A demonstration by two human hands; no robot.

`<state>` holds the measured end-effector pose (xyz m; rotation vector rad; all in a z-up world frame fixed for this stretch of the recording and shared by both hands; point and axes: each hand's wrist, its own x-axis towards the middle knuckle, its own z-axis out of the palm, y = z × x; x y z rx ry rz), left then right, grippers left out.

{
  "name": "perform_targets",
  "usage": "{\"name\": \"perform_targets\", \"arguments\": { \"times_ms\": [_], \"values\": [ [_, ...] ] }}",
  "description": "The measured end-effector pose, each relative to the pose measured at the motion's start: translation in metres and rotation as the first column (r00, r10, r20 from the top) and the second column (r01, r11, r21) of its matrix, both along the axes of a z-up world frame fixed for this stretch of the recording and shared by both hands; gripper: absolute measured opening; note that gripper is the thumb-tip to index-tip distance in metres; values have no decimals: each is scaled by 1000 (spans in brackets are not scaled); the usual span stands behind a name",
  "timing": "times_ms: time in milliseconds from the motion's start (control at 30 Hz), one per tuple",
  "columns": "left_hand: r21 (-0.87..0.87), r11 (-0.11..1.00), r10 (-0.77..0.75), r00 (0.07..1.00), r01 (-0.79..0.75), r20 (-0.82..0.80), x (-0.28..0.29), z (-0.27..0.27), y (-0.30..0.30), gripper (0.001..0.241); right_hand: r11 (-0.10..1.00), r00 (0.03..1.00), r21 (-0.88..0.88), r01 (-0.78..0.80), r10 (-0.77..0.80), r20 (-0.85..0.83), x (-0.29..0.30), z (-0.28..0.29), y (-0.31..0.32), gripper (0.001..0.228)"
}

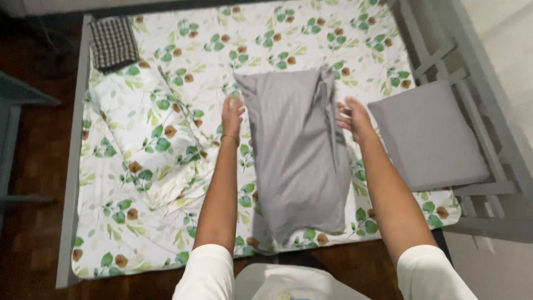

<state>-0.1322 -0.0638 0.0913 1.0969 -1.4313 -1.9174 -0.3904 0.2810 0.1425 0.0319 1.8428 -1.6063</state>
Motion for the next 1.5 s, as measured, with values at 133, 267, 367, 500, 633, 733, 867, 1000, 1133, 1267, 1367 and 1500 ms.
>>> {"name": "perform_targets", "arguments": {
  "times_ms": [133, 267, 367, 500, 633, 733, 867, 1000, 1133, 1267, 1367, 1500],
  "values": [
    [-34, 999, -31, 987, 37, 161, 20, -94, 30, 45, 985, 998, 162, -53, 49, 29, 29, -60, 6, 50],
    [47, 969, -231, 834, 241, 500, 67, -197, 75, 44, 898, 981, 402, -181, 196, 5, 55, -144, 43, 33],
    [131, 922, -366, 706, 365, 607, 101, -232, 114, 59, 874, 978, 452, -180, 209, -13, 78, -195, 72, 29],
    [183, 873, -446, 587, 452, 676, 138, -266, 168, 68, 684, 899, 663, -304, 437, -38, 115, -222, 106, 37],
    [257, 877, -456, 531, 406, 714, 179, -336, 215, 70, 588, 871, 746, -312, 491, -22, 141, -272, 132, 35],
    [348, 853, -497, 400, 389, 770, 195, -311, 245, 76, 551, 846, 782, -291, 530, -59, 140, -333, 159, 42],
    [438, 881, -460, 538, 179, 706, 199, -353, 278, 95, 644, 852, 749, -155, 471, -228, 138, -363, 155, 42],
    [320, 945, -286, 637, 65, 716, 184, -362, 302, 84, 614, 774, 748, -254, 593, -224, 146, -376, 152, 42],
    [121, 993, -86, 619, -14, 781, 165, -337, 324, 50, 651, 731, 749, -121, 569, -377, 150, -347, 156, 30],
    [-215, 976, 130, 673, 44, 728, 189, -321, 351, 34, 400, 558, 910, -112, 783, -276, 165, -389, 240, 16],
    [-201, 977, 95, 678, 78, 728, 216, -325, 364, 27, 63, 547, 956, -288, 830, 110, 184, -396, 282, 29],
    [-94, 993, 27, 664, 65, 748, 227, -352, 357, 37, 135, 623, 962, -237, 781, 43, 176, -382, 267, 41]
  ]
}}
